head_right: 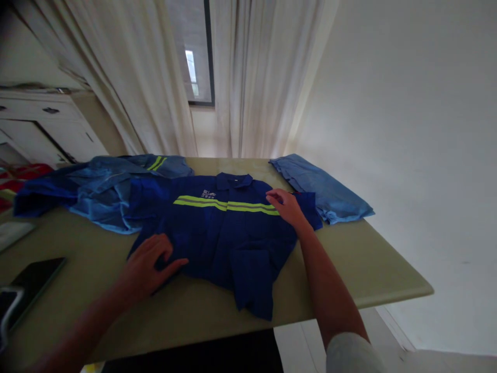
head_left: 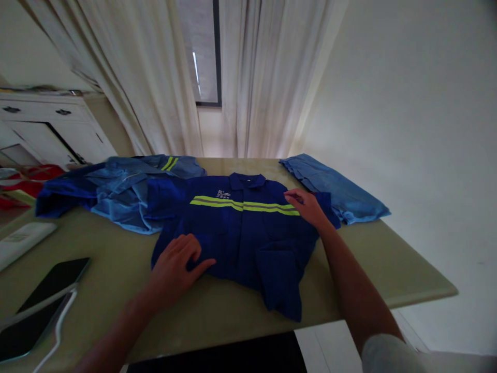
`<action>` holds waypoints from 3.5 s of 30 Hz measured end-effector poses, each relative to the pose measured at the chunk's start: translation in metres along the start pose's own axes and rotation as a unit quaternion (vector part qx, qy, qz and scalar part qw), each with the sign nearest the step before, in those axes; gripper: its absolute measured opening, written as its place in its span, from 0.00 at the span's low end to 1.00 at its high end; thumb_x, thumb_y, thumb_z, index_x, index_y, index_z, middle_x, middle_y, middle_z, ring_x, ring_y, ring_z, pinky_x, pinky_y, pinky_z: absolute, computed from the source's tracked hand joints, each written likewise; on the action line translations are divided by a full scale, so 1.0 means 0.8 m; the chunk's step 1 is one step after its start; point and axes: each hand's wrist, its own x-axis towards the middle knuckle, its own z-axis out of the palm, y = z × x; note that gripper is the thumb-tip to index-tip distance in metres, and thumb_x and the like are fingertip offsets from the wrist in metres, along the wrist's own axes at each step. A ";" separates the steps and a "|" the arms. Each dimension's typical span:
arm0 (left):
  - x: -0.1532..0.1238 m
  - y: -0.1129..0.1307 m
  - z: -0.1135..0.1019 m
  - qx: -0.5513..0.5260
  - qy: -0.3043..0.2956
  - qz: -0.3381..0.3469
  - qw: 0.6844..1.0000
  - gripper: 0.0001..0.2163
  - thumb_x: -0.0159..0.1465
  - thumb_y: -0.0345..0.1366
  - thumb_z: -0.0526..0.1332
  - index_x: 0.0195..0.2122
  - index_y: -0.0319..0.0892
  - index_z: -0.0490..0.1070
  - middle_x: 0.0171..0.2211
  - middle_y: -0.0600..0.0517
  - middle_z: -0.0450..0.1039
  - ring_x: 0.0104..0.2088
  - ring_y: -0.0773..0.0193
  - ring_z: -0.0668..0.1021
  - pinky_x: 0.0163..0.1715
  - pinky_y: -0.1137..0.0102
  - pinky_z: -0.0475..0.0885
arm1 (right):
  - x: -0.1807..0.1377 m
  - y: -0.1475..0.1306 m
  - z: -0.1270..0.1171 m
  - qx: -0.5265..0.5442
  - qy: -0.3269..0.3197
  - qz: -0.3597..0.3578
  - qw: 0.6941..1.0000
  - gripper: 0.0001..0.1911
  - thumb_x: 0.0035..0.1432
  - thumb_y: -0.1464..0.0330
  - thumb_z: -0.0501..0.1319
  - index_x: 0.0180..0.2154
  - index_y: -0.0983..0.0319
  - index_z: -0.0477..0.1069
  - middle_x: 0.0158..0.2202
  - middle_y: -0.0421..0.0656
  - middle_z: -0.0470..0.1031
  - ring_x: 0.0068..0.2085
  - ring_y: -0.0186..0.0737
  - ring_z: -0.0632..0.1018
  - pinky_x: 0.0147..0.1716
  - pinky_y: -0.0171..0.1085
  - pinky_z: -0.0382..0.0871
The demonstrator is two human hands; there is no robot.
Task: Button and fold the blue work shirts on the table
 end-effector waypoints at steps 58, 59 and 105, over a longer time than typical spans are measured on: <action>-0.168 0.021 0.000 0.068 -0.062 0.021 0.996 0.30 0.69 0.57 0.60 0.69 0.52 0.66 0.69 0.44 0.66 0.66 0.44 0.70 0.64 0.49 0.65 | -0.317 -0.108 -0.124 -0.094 -0.096 0.255 0.957 0.34 0.56 0.52 0.68 0.62 0.55 0.68 0.33 0.44 0.81 0.26 0.44 0.79 0.28 0.42 0.74; -0.159 0.024 0.001 0.070 -0.061 0.011 0.996 0.28 0.70 0.57 0.58 0.66 0.51 0.69 0.67 0.43 0.69 0.64 0.45 0.72 0.63 0.49 0.66 | -0.306 -0.114 -0.115 -0.124 -0.062 0.225 0.964 0.29 0.59 0.51 0.66 0.59 0.55 0.70 0.33 0.44 0.81 0.28 0.44 0.80 0.31 0.43 0.74; 0.279 -0.022 0.153 -0.121 -0.082 -0.146 0.978 0.09 0.67 0.41 0.65 0.44 0.45 0.81 0.43 0.49 0.82 0.43 0.56 0.81 0.46 0.64 0.72 | 0.022 -0.035 0.150 -0.158 -0.051 0.007 0.986 0.11 0.67 0.67 0.62 0.50 0.57 0.78 0.50 0.48 0.74 0.52 0.46 0.75 0.54 0.43 0.70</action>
